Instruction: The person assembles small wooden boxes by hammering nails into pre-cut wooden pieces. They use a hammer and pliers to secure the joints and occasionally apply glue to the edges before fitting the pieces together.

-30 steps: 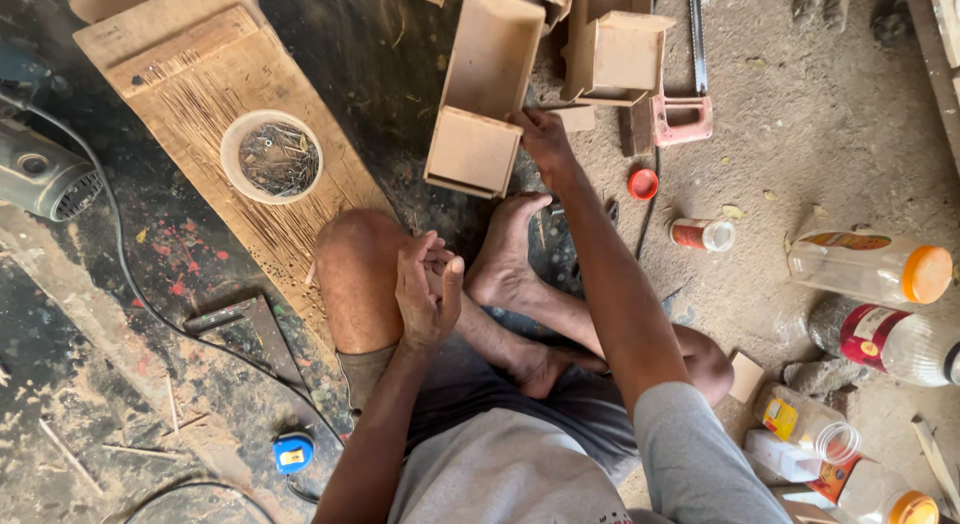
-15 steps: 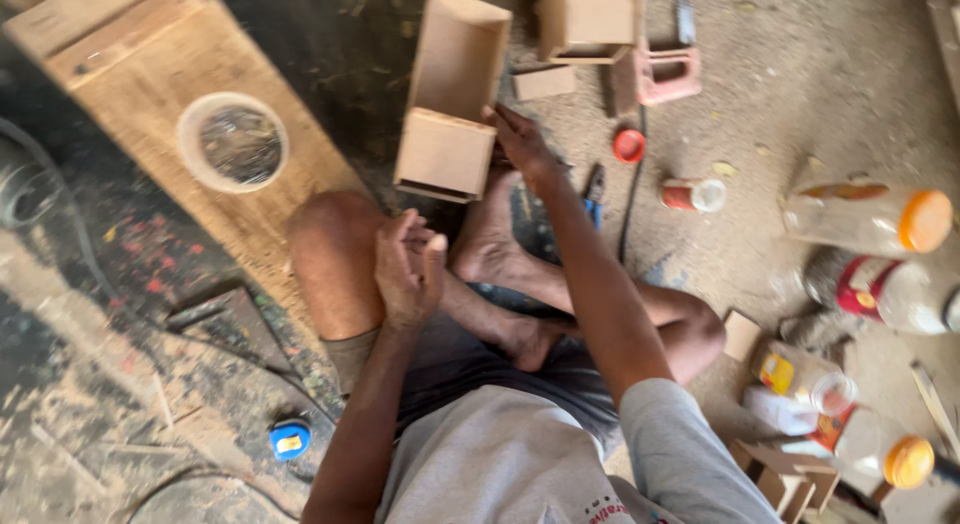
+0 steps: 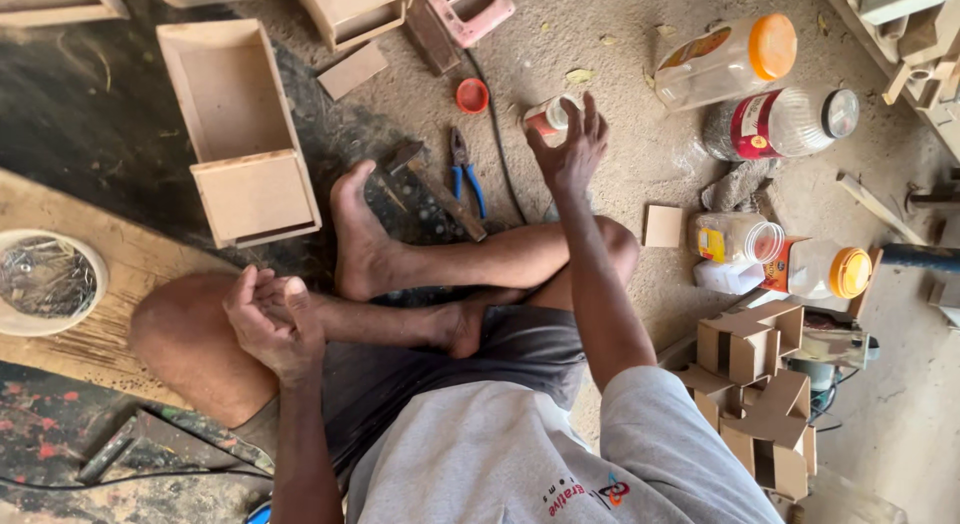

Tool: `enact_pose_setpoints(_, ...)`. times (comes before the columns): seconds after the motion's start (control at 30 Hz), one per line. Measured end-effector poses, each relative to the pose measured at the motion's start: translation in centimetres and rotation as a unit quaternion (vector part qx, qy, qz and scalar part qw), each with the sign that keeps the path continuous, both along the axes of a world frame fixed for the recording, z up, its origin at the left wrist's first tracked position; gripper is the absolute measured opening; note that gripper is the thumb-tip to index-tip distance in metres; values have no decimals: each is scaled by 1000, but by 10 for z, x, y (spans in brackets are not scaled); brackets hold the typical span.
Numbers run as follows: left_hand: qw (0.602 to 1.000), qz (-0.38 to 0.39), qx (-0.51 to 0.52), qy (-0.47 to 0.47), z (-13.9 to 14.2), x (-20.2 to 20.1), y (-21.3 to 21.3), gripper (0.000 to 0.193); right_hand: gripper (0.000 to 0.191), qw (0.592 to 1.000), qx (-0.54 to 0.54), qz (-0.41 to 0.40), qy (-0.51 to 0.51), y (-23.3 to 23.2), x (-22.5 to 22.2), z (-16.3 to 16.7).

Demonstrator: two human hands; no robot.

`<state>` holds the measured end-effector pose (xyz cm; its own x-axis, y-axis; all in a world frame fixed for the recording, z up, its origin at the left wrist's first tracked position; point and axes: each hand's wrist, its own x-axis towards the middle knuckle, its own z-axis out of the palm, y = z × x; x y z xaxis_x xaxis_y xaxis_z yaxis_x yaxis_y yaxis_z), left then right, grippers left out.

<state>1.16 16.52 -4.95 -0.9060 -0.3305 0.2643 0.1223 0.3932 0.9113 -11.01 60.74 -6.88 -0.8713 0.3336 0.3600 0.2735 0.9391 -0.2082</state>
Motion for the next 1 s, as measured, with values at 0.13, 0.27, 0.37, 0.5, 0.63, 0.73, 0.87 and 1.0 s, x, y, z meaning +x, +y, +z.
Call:
enact_pose_setpoints(0.13, 1000, 1, -17, -2, 9, 1, 12, 51, 60, 994, 3, -50, -96, 40, -11, -4)
enact_pose_setpoints(0.27, 999, 6, -42, -8, 10, 0, 21, 52, 59, 989, -22, -19, -141, 60, -22, -8)
enact_pose_setpoints(0.37, 998, 2, -60, -10, 9, -2, 27, 52, 64, 981, -29, -11, -190, 69, -30, -8)
enact_pose_setpoints(0.5, 998, -6, -61, -8, 7, -4, 30, 52, 74, 970, -24, -13, -241, 75, -43, -8)
enact_pose_setpoints(0.63, 997, -2, -81, -5, 3, -6, 33, 51, 78, 955, -27, -32, -294, 74, -51, -6)
enact_pose_setpoints(0.73, 997, 1, -76, -10, 0, -8, 35, 52, 83, 952, -27, -36, -304, 73, -51, -5)
enact_pose_setpoints(0.87, 996, 2, -92, -7, -3, -8, 35, 52, 81, 957, -23, -29, -288, 72, -50, -6)
enact_pose_setpoints(1.0, 996, -4, -91, -8, -4, -6, 34, 54, 79, 956, -22, -30, -292, 73, -48, -7)
